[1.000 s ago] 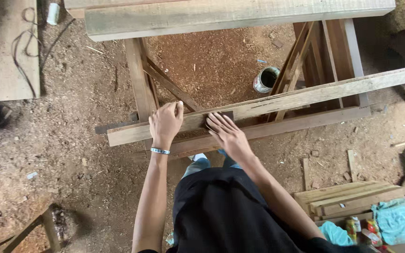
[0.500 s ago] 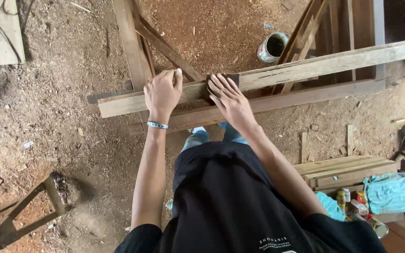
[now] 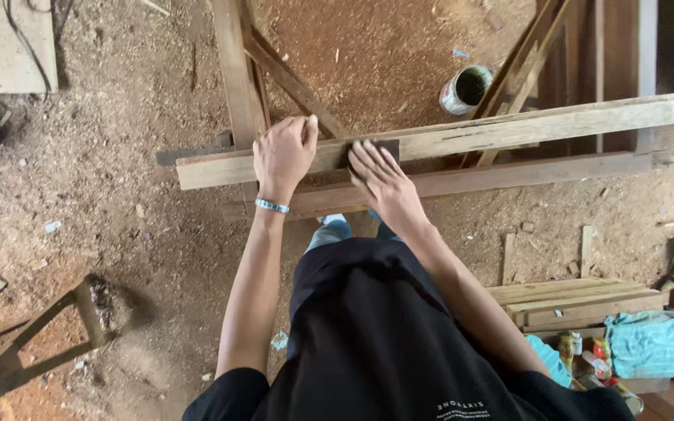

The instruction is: The person sands long pieces of wood using a small piece of sandpaper by hand, moving the sandpaper back and forth along the surfaces and edges.

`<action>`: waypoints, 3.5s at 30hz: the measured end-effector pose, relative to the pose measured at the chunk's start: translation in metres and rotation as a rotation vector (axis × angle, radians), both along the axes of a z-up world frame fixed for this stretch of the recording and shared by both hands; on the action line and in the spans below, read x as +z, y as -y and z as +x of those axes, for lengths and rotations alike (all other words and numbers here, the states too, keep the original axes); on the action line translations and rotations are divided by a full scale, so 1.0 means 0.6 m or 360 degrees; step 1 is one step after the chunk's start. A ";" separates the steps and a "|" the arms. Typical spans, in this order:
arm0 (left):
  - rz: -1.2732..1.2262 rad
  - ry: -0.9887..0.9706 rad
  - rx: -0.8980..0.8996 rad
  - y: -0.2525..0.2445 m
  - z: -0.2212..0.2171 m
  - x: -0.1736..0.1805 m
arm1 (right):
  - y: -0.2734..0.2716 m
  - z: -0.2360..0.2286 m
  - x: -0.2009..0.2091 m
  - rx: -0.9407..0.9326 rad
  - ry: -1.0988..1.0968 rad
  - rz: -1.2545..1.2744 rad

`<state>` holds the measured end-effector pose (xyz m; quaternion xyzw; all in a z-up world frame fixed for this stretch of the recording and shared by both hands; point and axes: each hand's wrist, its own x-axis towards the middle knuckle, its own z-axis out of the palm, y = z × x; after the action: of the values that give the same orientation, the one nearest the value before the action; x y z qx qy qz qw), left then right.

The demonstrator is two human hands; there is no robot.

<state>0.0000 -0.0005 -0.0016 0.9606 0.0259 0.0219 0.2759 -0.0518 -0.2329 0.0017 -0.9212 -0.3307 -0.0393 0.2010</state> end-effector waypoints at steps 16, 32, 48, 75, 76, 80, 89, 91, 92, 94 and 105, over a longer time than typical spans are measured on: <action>-0.0014 0.0294 0.0001 0.013 -0.011 0.033 | -0.005 0.027 -0.009 0.0093 -0.0050 0.0193; 0.0023 0.0488 -0.0670 0.180 -0.094 0.030 | 0.150 0.081 -0.003 0.0514 -0.0181 0.0313; 0.0228 -0.0100 0.0096 0.312 -0.095 0.057 | 0.487 0.289 0.046 -0.0286 -0.0271 0.0225; 0.0337 0.0485 -0.0044 0.591 -0.010 -0.029 | 0.505 0.275 -0.040 -0.0095 -0.0307 0.0118; 0.0334 0.0548 -0.0103 0.600 -0.019 -0.025 | 0.504 0.281 -0.039 -0.0135 -0.0414 0.0126; 0.0432 0.0722 -0.0338 0.556 -0.038 -0.009 | 0.498 0.282 -0.018 -0.0225 -0.0912 -0.0153; 0.0251 -0.0043 0.0020 0.606 0.022 -0.017 | 0.491 0.288 -0.007 -0.0242 -0.0803 -0.0054; 0.0374 0.0291 -0.0139 0.618 -0.005 -0.010 | 0.491 0.280 -0.012 -0.0249 -0.0715 -0.0004; 0.0434 0.0467 -0.0222 0.621 -0.013 -0.007 | 0.492 0.283 -0.012 -0.0254 -0.0661 0.0022; 0.0457 0.0585 -0.0308 0.592 -0.033 0.001 | 0.493 0.289 -0.012 -0.0263 -0.0735 -0.0023; 0.0293 -0.0351 0.0107 0.611 0.023 0.031 | 0.491 0.282 -0.011 -0.0186 -0.0522 0.0113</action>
<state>0.0136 -0.3674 0.0170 0.9770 0.0862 -0.0721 0.1814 0.1173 -0.5274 -0.0050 -0.9253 -0.2378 0.0882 0.2820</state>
